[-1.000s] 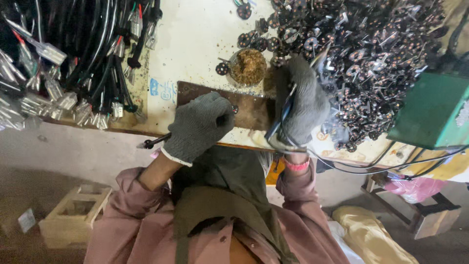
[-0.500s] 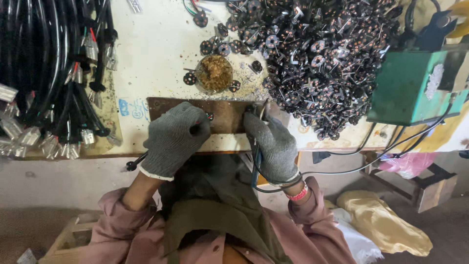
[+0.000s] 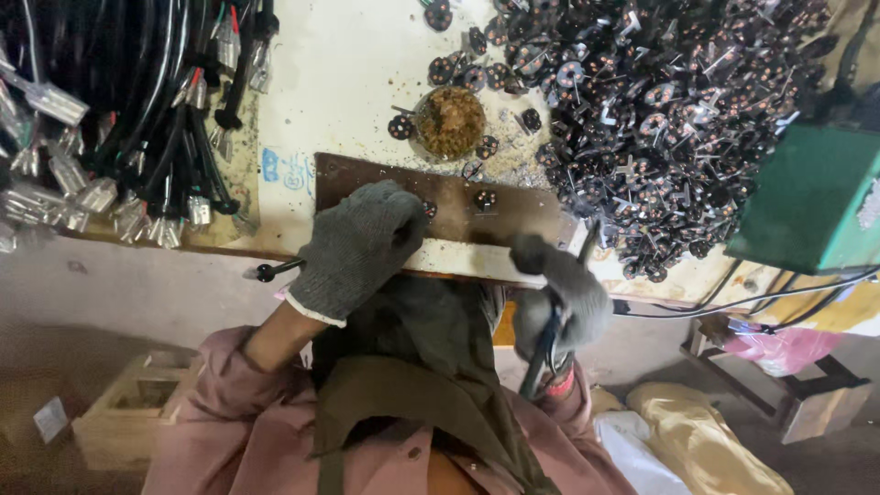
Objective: The person sits at a workbench assembling electrical plug and lamp-holder components, soldering wire ends onto the terminals with a soldering iron. They handle each wired component in turn, position the wire against the terminal, apply the iron, and set the finished piece onto a large pile of completed parts on the bench.
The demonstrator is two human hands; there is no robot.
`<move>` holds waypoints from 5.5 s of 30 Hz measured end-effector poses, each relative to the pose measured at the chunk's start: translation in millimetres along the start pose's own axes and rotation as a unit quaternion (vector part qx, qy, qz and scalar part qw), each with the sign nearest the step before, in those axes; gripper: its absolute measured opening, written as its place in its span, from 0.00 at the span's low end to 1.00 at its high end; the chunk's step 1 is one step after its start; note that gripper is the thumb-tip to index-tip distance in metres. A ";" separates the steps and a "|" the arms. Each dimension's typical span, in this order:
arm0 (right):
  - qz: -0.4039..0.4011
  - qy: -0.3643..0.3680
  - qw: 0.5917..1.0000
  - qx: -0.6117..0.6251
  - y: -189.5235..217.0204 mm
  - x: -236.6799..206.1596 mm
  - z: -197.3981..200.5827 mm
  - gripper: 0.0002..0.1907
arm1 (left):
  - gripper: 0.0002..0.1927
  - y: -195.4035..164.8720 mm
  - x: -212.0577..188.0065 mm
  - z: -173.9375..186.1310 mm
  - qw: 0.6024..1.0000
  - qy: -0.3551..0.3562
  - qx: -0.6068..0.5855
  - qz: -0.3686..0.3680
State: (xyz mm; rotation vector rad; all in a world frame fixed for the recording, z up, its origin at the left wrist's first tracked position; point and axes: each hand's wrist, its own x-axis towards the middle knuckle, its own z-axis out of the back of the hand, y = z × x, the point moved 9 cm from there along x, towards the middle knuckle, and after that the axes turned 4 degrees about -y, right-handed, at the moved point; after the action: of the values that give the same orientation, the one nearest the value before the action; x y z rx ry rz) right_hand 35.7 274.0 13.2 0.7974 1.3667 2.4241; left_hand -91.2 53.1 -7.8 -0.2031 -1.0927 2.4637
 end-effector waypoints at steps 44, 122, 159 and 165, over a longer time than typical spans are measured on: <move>-0.028 0.005 0.999 0.018 -4.2 10.1 -67.1 0.12 | 0.10 24.2 31.1 155.3 0.951 -0.201 0.233 0.028; -0.214 0.179 0.948 0.155 2.2 -1.5 -74.2 0.28 | 0.10 -9.3 -34.0 -4.8 0.961 0.047 -0.247 0.118; 0.010 0.090 0.996 -0.004 9.1 -0.4 -75.4 0.34 | 0.06 10.9 4.3 -4.4 0.995 0.037 -0.081 0.052; -0.011 0.161 0.987 -0.014 -16.1 -30.1 -48.7 0.15 | 0.03 3.2 3.6 -9.0 0.998 0.035 -0.056 0.025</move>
State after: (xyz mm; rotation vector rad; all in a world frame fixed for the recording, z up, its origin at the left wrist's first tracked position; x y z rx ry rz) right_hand 31.8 234.0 -30.6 0.3899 1.4349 2.6326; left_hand -92.7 58.8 -16.0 -0.3531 -1.2092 2.4216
